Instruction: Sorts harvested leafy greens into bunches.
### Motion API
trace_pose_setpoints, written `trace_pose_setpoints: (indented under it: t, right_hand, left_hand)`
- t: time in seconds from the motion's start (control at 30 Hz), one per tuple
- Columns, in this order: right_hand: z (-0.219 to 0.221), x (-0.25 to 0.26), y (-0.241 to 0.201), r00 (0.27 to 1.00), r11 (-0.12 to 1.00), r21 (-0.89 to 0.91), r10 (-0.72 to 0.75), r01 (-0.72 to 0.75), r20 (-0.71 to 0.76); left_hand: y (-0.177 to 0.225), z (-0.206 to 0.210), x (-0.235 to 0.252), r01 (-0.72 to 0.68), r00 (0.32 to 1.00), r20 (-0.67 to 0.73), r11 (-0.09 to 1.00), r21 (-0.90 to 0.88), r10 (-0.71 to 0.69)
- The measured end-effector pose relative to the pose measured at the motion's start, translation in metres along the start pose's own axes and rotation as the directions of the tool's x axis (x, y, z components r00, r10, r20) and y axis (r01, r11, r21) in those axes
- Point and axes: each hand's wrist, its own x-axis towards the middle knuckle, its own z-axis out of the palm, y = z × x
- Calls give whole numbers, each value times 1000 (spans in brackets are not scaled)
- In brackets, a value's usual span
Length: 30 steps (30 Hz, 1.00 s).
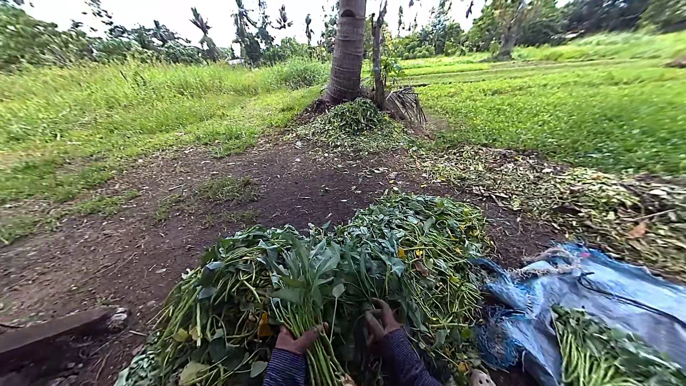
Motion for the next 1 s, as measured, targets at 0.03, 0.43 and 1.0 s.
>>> trace_pose_setpoints:
  t: [0.03, 0.43, 1.0]
  right_hand:
    - [8, -13, -5, 994, 994, -95, -53, 62, 97]
    - [60, 15, -15, 958, 851, 479, 280, -214, -70]
    - [41, -46, 3, 962, 766, -582, -228, 273, 152]
  left_hand:
    - [2, 7, -5, 13, 999, -47, 999, 46, -10]
    - [-33, 45, -23, 35, 992, -130, 946, 323, 8]
    - [-19, 39, -7, 297, 949, -248, 827, 477, -197]
